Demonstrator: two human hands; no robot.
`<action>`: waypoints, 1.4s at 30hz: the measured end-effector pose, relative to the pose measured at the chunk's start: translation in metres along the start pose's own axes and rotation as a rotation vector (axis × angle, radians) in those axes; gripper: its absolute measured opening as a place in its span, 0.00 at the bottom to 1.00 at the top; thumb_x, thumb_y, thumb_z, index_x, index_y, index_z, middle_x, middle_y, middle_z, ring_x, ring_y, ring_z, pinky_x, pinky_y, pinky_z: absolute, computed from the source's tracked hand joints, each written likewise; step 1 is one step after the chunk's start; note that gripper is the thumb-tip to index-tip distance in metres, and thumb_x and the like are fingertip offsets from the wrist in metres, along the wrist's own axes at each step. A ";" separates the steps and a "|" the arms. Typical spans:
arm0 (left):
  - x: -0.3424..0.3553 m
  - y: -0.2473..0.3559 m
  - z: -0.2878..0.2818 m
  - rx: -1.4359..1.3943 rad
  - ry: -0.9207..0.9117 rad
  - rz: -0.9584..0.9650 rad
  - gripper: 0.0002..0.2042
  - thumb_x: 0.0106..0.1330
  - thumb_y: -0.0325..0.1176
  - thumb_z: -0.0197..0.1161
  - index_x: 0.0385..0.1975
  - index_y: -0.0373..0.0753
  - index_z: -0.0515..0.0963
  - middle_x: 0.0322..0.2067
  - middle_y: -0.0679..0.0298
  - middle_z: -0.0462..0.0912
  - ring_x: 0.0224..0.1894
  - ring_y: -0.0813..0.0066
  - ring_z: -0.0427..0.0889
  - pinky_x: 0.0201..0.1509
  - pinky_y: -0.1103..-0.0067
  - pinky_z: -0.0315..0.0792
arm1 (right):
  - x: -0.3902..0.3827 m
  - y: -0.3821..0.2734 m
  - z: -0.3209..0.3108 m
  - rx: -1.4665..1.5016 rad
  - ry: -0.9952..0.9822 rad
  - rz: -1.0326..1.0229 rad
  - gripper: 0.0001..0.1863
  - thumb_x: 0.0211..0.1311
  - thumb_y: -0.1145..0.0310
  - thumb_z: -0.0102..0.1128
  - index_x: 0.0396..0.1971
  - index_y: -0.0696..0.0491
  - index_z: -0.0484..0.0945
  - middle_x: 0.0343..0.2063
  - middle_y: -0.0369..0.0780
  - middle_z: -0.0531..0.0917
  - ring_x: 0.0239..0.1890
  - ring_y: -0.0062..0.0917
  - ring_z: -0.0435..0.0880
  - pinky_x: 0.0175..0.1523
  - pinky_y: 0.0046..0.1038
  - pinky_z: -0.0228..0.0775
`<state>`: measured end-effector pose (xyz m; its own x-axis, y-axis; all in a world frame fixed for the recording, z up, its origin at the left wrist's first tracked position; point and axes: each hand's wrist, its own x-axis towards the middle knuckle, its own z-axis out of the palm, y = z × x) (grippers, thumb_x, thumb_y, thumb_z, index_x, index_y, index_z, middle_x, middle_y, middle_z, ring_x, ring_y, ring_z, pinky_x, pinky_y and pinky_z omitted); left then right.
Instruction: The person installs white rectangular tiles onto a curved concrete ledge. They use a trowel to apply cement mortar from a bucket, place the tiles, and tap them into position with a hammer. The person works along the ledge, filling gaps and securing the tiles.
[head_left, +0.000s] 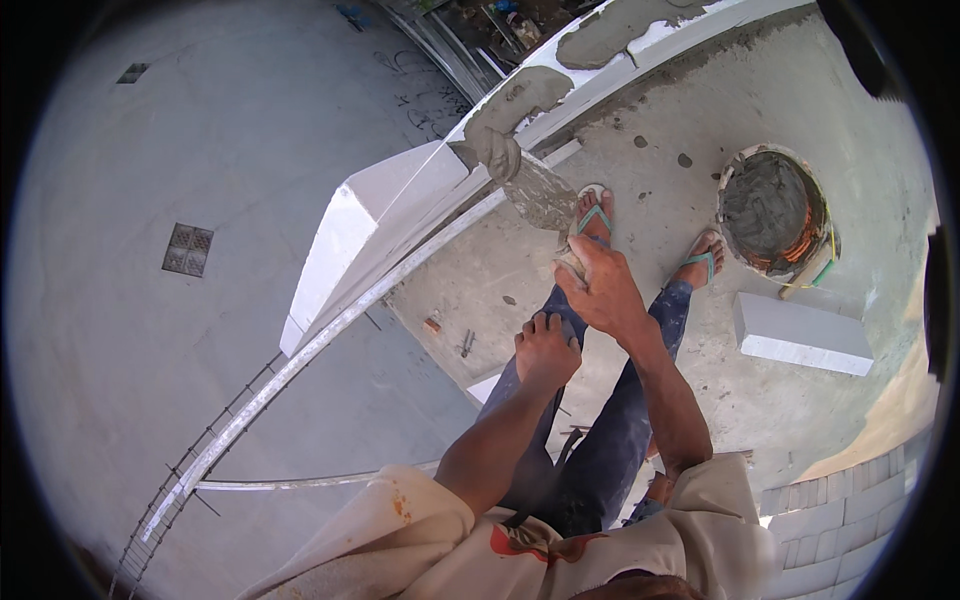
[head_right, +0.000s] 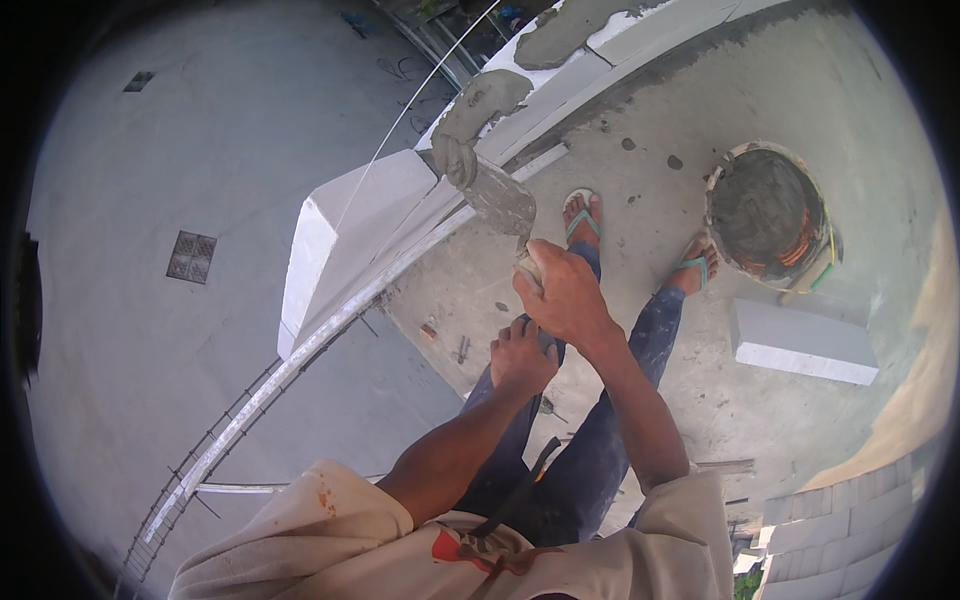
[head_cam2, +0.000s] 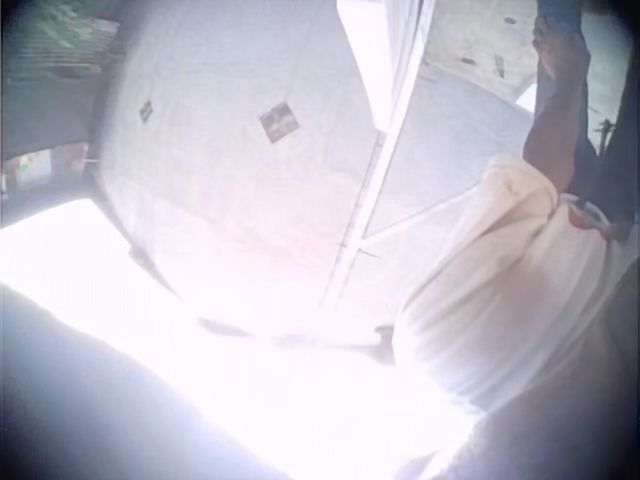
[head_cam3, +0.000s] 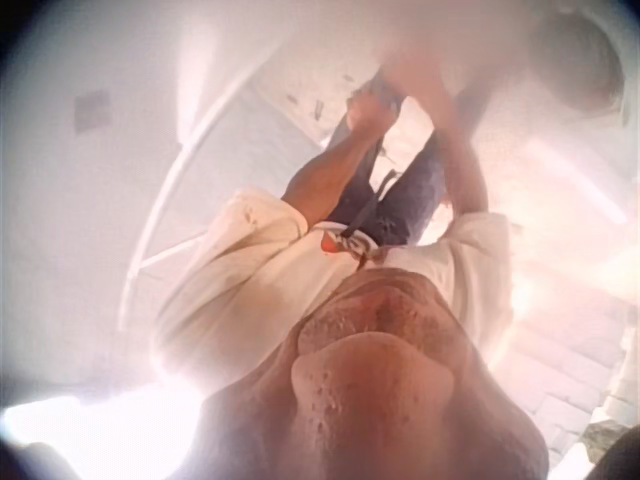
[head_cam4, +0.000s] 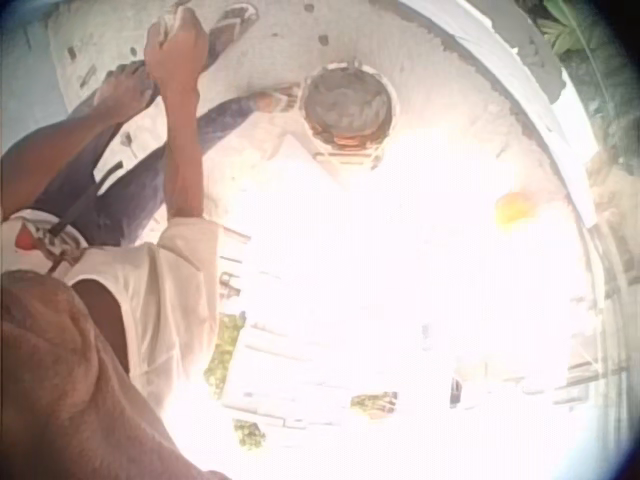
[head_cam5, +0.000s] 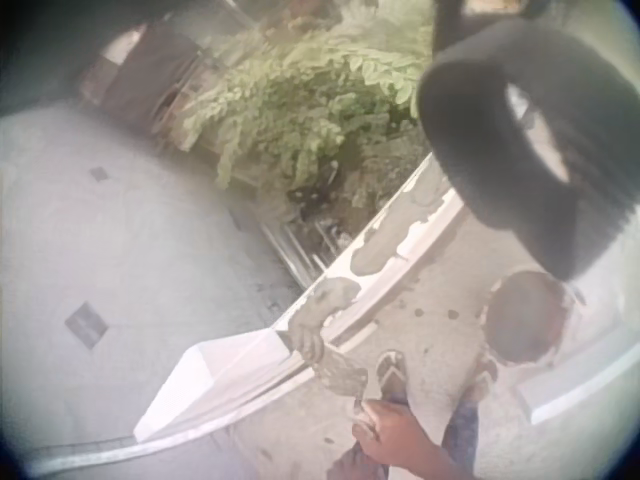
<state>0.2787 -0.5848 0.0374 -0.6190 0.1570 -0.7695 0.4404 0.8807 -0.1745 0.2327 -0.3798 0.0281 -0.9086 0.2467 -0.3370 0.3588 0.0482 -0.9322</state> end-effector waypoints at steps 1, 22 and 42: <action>0.000 -0.001 0.002 -0.008 0.001 -0.002 0.28 0.64 0.46 0.69 0.61 0.38 0.76 0.58 0.54 0.78 0.62 0.52 0.78 0.65 0.57 0.72 | 0.007 -0.005 0.014 -0.047 0.001 -0.022 0.14 0.64 0.67 0.65 0.41 0.63 0.78 0.36 0.53 0.86 0.38 0.50 0.89 0.45 0.46 0.80; -0.006 -0.038 0.050 -0.179 0.142 0.075 0.34 0.63 0.53 0.69 0.68 0.45 0.75 0.66 0.59 0.76 0.70 0.56 0.71 0.73 0.58 0.66 | -0.004 -0.082 0.123 -0.315 0.187 -0.208 0.25 0.61 0.69 0.74 0.55 0.62 0.76 0.44 0.47 0.80 0.38 0.40 0.88 0.37 0.38 0.84; 0.007 -0.018 0.004 0.201 0.095 -0.034 0.28 0.66 0.51 0.70 0.63 0.44 0.78 0.64 0.64 0.79 0.67 0.60 0.76 0.73 0.57 0.69 | -0.067 -0.049 0.127 -0.219 0.067 0.070 0.29 0.70 0.63 0.67 0.65 0.58 0.70 0.51 0.47 0.76 0.49 0.43 0.86 0.51 0.42 0.80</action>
<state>0.2690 -0.6013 0.0325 -0.6895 0.1787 -0.7019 0.5333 0.7809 -0.3251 0.2488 -0.5219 0.0792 -0.8661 0.3205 -0.3835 0.4651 0.2359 -0.8533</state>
